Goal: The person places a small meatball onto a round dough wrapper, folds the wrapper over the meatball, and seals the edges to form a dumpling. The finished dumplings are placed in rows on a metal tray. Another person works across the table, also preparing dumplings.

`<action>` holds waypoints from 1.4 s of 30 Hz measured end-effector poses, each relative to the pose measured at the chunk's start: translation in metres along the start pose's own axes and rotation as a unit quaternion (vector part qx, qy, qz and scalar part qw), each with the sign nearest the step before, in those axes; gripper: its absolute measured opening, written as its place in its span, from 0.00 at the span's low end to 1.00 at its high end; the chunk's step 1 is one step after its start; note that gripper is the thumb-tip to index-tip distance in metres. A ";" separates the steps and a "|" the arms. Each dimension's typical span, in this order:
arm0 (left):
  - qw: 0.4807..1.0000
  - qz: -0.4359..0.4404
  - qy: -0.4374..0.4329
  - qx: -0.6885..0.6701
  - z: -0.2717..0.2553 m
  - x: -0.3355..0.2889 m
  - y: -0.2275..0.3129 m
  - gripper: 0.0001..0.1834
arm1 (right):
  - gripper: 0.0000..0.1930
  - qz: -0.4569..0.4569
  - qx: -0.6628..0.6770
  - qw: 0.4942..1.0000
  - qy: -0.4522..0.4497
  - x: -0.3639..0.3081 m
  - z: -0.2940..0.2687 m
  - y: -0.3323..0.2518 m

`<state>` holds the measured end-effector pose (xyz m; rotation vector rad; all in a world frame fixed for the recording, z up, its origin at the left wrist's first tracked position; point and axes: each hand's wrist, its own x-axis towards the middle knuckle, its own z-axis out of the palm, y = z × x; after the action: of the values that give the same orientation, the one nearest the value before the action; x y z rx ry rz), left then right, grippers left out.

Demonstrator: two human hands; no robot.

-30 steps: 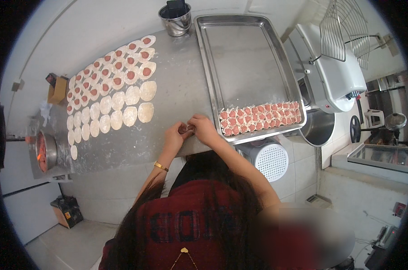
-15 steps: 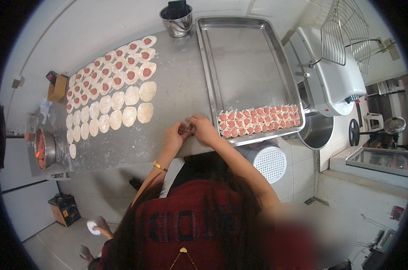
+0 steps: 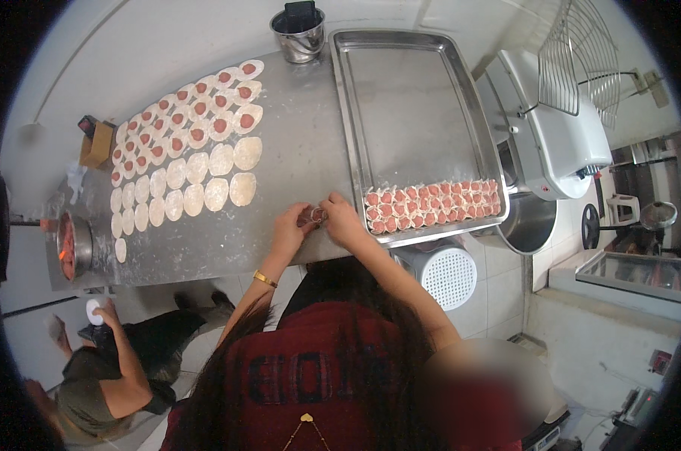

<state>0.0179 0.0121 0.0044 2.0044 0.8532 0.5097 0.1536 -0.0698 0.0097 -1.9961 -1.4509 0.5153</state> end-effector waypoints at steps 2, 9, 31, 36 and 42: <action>0.999 0.011 -0.022 0.022 -0.001 0.002 -0.005 0.15 | 0.17 0.014 0.026 1.000 0.008 0.002 0.002 -0.001; 0.998 0.054 0.021 -0.011 0.003 0.002 -0.008 0.15 | 0.14 0.045 0.012 0.999 0.022 0.002 -0.005 -0.014; 0.997 -0.016 0.006 -0.081 0.005 0.010 -0.010 0.15 | 0.24 -0.013 0.082 0.996 -0.033 0.018 -0.013 -0.007; 0.988 -0.082 0.023 -0.128 0.008 0.006 -0.011 0.14 | 0.18 -0.102 -0.010 0.995 -0.009 0.018 -0.004 -0.009; 0.988 -0.114 0.049 -0.086 -0.015 -0.012 -0.017 0.13 | 0.13 -0.007 0.141 0.990 0.027 0.028 -0.052 0.009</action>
<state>-0.0062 0.0182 -0.0024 1.7105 1.0482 0.5339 0.2013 -0.0579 0.0433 -1.7630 -1.2796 0.6187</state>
